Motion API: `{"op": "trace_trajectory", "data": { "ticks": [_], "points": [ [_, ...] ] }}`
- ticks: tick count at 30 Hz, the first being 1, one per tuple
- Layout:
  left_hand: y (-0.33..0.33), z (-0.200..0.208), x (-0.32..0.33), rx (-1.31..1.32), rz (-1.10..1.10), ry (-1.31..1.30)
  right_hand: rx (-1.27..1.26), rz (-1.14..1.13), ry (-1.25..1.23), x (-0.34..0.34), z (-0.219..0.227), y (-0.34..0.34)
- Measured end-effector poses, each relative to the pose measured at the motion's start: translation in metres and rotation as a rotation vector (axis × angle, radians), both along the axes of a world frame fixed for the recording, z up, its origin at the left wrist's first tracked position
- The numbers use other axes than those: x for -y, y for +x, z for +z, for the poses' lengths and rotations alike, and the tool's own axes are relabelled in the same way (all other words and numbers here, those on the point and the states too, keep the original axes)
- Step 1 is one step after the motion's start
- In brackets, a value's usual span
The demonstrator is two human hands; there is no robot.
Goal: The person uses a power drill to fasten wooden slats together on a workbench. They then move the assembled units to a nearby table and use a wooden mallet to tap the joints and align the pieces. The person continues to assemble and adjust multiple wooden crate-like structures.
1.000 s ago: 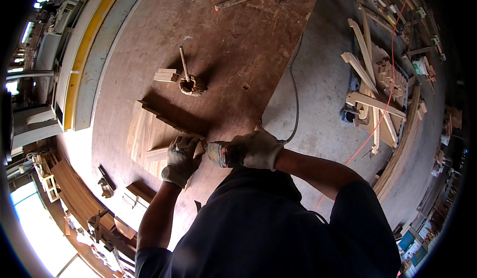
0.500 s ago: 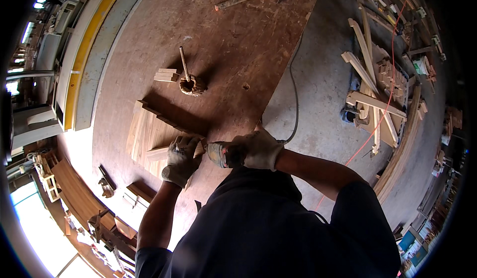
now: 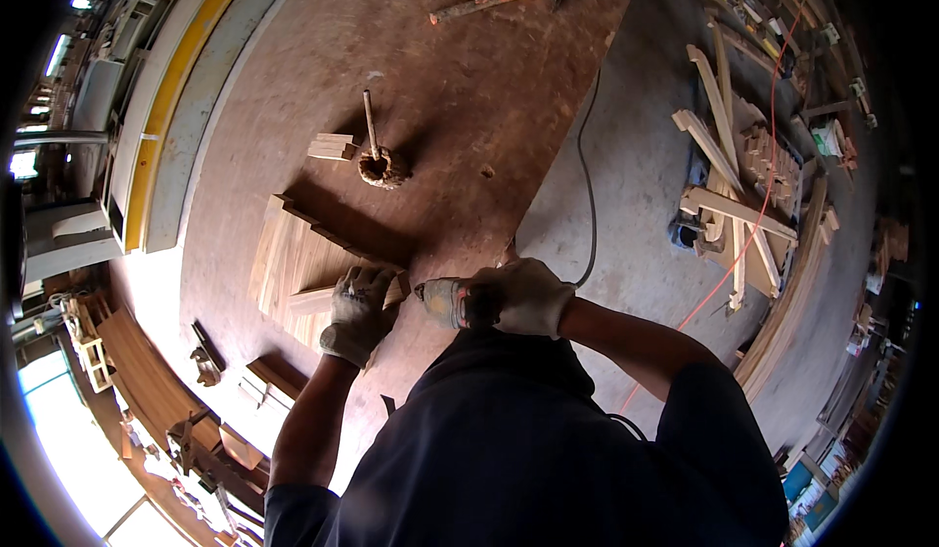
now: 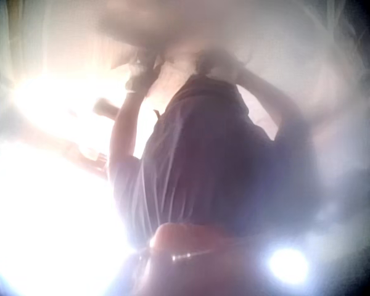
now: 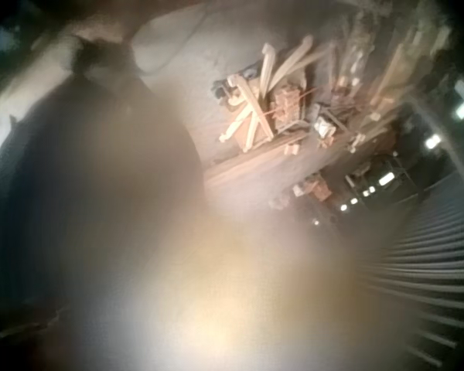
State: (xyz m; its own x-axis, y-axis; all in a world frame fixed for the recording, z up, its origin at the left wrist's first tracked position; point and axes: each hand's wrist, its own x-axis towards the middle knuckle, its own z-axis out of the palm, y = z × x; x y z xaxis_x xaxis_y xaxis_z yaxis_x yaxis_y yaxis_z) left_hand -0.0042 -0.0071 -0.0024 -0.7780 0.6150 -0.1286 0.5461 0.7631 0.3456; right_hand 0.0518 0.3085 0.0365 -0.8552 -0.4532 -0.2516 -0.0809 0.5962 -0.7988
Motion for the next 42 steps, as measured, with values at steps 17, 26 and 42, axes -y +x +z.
{"op": "trace_trajectory", "data": {
  "ticks": [17,26,42],
  "points": [
    [0.018,-0.037,-0.022,-0.169,0.231,0.086,-0.169,0.014,0.182,0.019,0.077,-0.09],
    [0.012,-0.044,-0.059,-0.215,0.347,0.088,0.129,0.241,0.244,0.109,0.139,-0.15],
    [0.024,-0.058,-0.064,-0.21,0.338,0.24,0.093,0.637,0.576,0.201,0.113,-0.196]
  ]
}}
